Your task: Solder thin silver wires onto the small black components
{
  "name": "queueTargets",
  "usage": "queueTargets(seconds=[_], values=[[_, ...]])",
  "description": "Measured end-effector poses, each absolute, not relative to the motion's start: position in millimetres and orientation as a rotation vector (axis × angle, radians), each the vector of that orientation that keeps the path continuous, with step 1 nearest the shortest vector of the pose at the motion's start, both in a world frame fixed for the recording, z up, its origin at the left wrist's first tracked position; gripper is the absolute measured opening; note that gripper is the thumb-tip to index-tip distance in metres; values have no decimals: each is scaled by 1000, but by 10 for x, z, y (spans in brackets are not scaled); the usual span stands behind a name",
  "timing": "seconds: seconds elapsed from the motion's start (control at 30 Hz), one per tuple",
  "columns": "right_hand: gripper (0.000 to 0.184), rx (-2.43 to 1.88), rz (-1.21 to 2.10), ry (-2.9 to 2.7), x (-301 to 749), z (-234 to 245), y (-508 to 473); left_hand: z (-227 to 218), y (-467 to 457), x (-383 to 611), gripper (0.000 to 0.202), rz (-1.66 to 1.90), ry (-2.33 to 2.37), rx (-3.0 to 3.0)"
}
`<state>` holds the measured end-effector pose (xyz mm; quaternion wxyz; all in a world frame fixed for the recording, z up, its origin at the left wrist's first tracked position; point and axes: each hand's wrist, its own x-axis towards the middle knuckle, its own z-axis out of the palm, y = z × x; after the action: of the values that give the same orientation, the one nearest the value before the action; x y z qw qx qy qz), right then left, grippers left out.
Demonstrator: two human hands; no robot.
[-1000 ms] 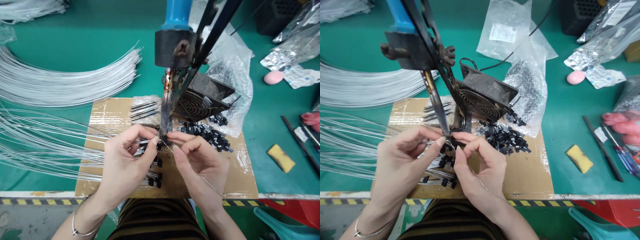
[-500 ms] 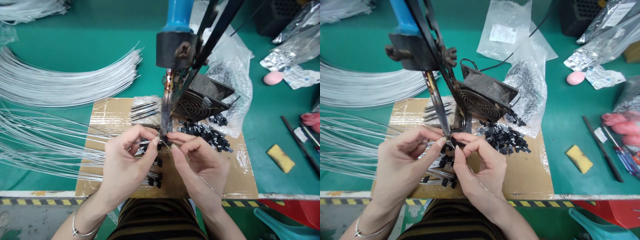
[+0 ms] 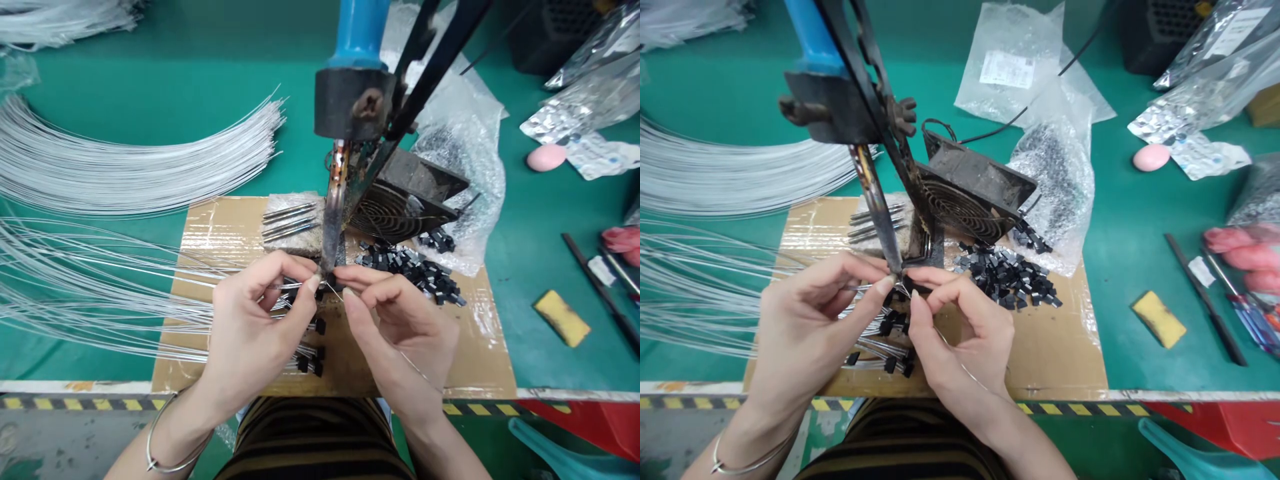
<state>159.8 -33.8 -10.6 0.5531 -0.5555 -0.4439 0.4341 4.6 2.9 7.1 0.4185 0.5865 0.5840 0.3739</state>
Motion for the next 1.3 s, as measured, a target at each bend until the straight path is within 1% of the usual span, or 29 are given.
queueTargets(seconds=[0.63, 0.77, 0.93, 1.3], values=[[21, -1318, 942, -1139, 1587, -118, -346, 74, 38, 42, 12, 944, 1454, 1494], [19, -1325, 922, -1137, 1577, -152, -361, 67, 46, 40, 10, 928, 1459, 1506], [17, -1331, 907, -1136, 1560, -178, -387, 65, 31, 38, 13, 926, 1461, 1520], [17, -1319, 902, -1129, 1552, -195, -394, 51, 31, 29, 13, 914, 1454, 1534]])
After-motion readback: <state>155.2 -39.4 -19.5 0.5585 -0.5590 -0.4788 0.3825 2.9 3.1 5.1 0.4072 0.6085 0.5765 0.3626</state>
